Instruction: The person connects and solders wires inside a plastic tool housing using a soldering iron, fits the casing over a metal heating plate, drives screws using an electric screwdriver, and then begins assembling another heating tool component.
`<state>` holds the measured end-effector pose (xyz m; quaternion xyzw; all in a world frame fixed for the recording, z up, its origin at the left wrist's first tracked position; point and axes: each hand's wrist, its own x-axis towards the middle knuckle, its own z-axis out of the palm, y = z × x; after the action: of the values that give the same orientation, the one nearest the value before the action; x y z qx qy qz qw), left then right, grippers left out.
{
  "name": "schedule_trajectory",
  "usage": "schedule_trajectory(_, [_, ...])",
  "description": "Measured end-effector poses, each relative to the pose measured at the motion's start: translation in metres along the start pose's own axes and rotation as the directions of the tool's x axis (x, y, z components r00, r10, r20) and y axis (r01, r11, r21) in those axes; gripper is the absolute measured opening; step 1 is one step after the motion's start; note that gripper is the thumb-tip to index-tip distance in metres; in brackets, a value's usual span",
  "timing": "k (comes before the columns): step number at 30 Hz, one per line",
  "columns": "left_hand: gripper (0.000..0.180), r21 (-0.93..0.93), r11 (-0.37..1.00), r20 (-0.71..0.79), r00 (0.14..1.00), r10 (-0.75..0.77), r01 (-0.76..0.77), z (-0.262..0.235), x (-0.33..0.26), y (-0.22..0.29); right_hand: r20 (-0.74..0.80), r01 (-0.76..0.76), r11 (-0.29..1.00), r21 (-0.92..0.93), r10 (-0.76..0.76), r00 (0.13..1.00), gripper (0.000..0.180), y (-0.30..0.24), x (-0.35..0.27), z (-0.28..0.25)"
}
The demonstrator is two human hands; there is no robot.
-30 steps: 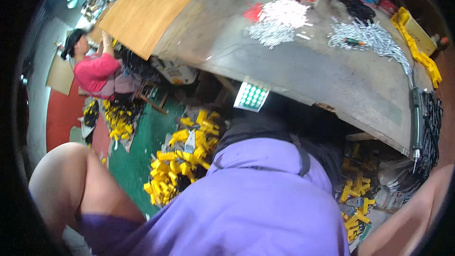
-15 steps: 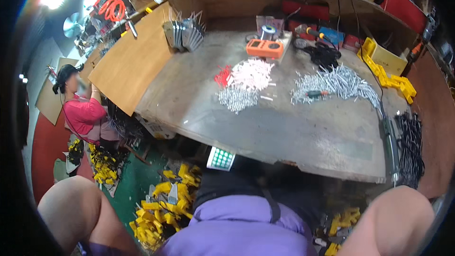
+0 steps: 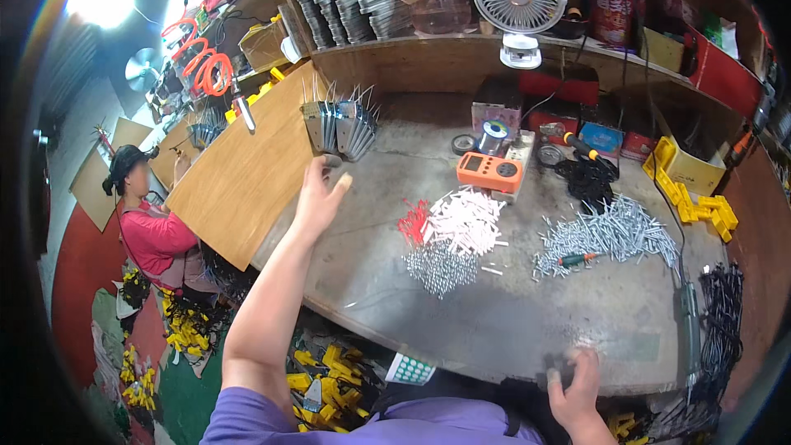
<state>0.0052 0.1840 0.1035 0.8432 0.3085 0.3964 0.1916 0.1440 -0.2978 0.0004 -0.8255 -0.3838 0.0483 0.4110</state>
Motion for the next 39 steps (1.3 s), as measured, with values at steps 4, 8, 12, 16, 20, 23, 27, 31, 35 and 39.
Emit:
schedule_trajectory(4, [0.059,0.142,0.956,-0.056,0.966,-0.251,0.256,0.058,0.076,-0.082,-0.049,0.180,0.975,-0.130,-0.188,0.981,0.038,0.005,0.007,0.013])
schedule_trajectory(8, [0.067,0.090,0.965,-0.133,0.963,-0.235,0.247,0.107,0.134,-0.127,-0.069,0.096,0.989,-0.112,-0.104,0.992,0.034,0.000,0.013,0.012])
schedule_trajectory(12, [0.069,0.328,0.909,-0.226,0.956,-0.187,0.256,0.123,0.163,-0.164,-0.022,0.120,0.986,-0.119,-0.124,0.992,0.028,-0.007,0.029,0.009])
schedule_trajectory(16, [0.056,0.424,0.855,-0.217,0.950,-0.226,0.300,0.119,0.164,-0.165,0.016,0.113,0.994,0.005,-0.113,0.993,0.020,-0.007,0.083,-0.003])
schedule_trajectory(20, [0.050,0.347,0.922,-0.292,0.954,-0.068,0.172,0.096,0.155,-0.178,-0.005,0.310,0.883,-0.354,-0.333,0.943,0.017,0.007,0.191,-0.015])
schedule_trajectory(23, [0.048,0.199,0.976,-0.292,0.956,-0.029,0.090,0.086,0.139,-0.154,-0.203,0.245,0.806,-0.539,-0.407,0.891,0.021,0.044,0.259,-0.013])
schedule_trajectory(27, [0.046,0.124,0.988,-0.040,0.995,-0.091,0.096,0.082,0.074,-0.057,-0.155,0.083,0.748,-0.658,-0.242,0.958,0.020,0.079,0.289,-0.023])
schedule_trajectory(31, [0.045,-0.222,0.940,0.368,0.915,-0.166,0.259,0.060,-0.035,0.048,-0.190,0.034,0.770,-0.637,-0.200,0.961,0.024,0.084,0.289,-0.027])
schedule_trajectory(35, [0.043,-0.074,0.978,0.682,0.706,0.193,-0.196,0.054,-0.121,0.101,-0.305,-0.095,0.983,-0.156,0.043,0.952,0.025,0.083,0.280,-0.043])
schedule_trajectory(39, [0.042,-0.189,0.935,0.726,0.598,0.338,-0.300,0.063,-0.157,0.110,-0.128,-0.210,0.830,0.516,0.317,0.940,0.023,0.081,0.249,-0.056])
